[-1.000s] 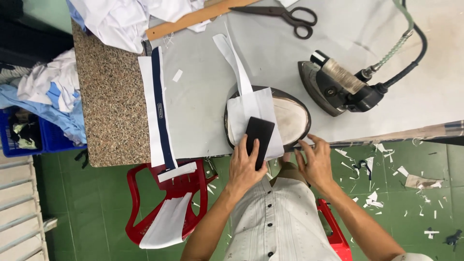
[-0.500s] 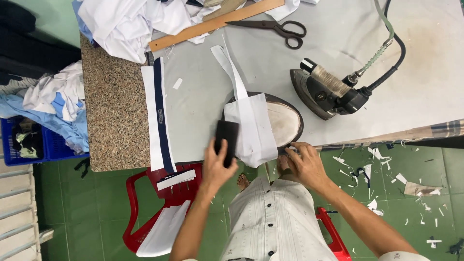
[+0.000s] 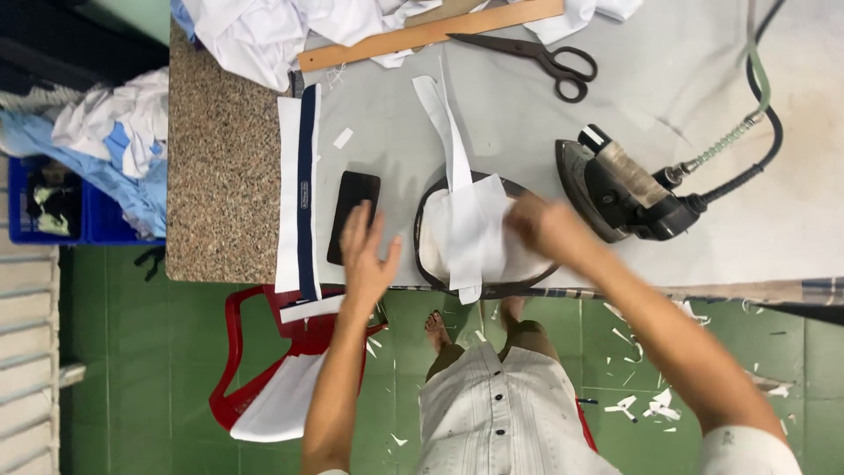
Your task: Ironing small fabric components, likely shirt collars or cuffs, on a specialized workstation.
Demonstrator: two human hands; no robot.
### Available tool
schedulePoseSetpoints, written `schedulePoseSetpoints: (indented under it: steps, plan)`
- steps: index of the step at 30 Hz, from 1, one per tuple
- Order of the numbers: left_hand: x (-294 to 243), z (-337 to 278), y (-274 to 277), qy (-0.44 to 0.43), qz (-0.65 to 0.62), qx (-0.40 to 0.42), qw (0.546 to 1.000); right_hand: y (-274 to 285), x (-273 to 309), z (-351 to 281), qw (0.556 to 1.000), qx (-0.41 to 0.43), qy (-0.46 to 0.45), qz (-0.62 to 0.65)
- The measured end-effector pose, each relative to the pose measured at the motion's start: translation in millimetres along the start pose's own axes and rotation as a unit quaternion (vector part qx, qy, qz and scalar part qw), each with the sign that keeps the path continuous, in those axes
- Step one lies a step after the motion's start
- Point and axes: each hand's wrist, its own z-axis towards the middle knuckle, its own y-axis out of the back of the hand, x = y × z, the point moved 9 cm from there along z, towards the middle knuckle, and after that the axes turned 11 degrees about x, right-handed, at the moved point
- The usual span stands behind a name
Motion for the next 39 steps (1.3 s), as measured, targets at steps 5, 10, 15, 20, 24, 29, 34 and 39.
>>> schedulePoseSetpoints:
  steps: [5,10,15,20,24,29,34,39]
  plan:
    - [-68.7,-8.3,-47.8,-0.023,-0.045,0.138,0.989,98.9,-114.6,88.0,0.957,-0.179,-0.165,0.155]
    - [-90.4,-6.2,-88.6,-0.067,-0.010,0.158,0.985,141.7,-123.8,93.0,0.905,-0.347,-0.129,0.208]
    - [-115.1,-4.4,-100.8,-0.099,0.032,0.179,0.978,101.9,-126.6,77.8,0.944,-0.287,-0.131,0.097]
    - [-126.0,-49.5,-117.8,-0.071,-0.003,0.207,0.976,43.2,-80.1,36.3,0.970,-0.172,-0.163,0.060]
    - [-138.9,-103.0,-103.8,-0.120,-0.011,0.171,0.978,-17.4,-87.2,22.1,0.956,-0.063,-0.214,0.189]
    - [-128.2,-103.5,-94.9,-0.177,-0.012,0.091,0.980,-42.1,-68.6,59.6,0.872,0.076,-0.280,0.395]
    - [-119.7,-59.2,-98.4,-0.229,-0.056,0.090,0.968,-68.4,-71.3,89.8,0.856,0.067,-0.296,0.418]
    - [-132.3,-5.4,-86.2,-0.218,0.093,0.148,0.960,-85.4,-89.5,95.5,0.833,0.030,-0.345,0.431]
